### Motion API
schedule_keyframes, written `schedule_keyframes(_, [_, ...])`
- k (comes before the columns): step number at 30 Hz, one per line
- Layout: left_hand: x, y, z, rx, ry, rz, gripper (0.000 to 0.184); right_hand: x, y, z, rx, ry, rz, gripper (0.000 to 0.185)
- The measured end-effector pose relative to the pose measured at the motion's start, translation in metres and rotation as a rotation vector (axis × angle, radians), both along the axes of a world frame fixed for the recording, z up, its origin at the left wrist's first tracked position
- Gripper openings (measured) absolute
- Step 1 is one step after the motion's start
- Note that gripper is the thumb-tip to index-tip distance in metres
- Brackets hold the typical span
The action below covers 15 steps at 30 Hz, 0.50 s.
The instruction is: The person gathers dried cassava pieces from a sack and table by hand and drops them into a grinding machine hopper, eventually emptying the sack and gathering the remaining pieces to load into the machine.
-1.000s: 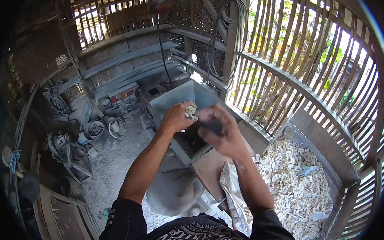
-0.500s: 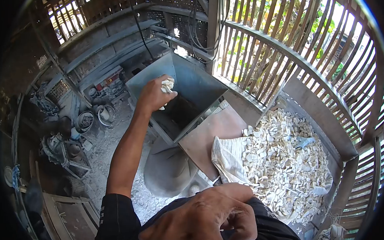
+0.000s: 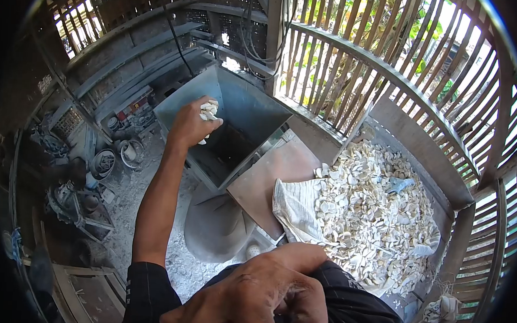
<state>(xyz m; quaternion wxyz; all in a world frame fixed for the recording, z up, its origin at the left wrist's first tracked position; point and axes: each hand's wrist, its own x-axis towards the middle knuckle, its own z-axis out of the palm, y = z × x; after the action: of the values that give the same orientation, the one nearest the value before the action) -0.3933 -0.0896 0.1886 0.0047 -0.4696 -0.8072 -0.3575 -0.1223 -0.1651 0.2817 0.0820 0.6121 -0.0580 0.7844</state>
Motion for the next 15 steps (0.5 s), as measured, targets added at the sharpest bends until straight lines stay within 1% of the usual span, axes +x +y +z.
schedule_keyframes(2, [0.004, -0.001, 0.009, -0.032, -0.045, 0.003, 0.044, -0.002, -0.002, 0.000, -0.018, 0.019, -0.029, 0.041])
schedule_keyframes(6, [0.000, 0.001, 0.004, 0.009, 0.002, -0.006, 0.045, -0.008, -0.006, -0.010, 0.016, 0.060, -0.108, 0.038])
schedule_keyframes(9, [0.000, 0.001, 0.003, -0.001, -0.004, -0.005, 0.045, -0.011, 0.004, -0.013, 0.104, 0.081, -0.120, 0.033])
schedule_keyframes(11, [0.000, 0.001, 0.003, 0.012, 0.011, -0.002, 0.045, -0.013, 0.005, -0.013, 0.094, 0.072, -0.254, 0.031])
schedule_keyframes(12, [0.000, 0.001, 0.002, 0.023, 0.013, -0.012, 0.045, -0.015, -0.002, -0.012, 0.026, 0.045, -0.393, 0.031])
schedule_keyframes(14, [0.000, 0.000, 0.002, 0.046, 0.021, -0.031, 0.045, -0.009, 0.006, -0.006, 0.128, -0.040, -0.461, 0.032])
schedule_keyframes(15, [0.001, 0.000, 0.002, 0.014, 0.011, -0.018, 0.045, 0.004, 0.031, 0.002, 0.293, -0.103, -0.388, 0.033])
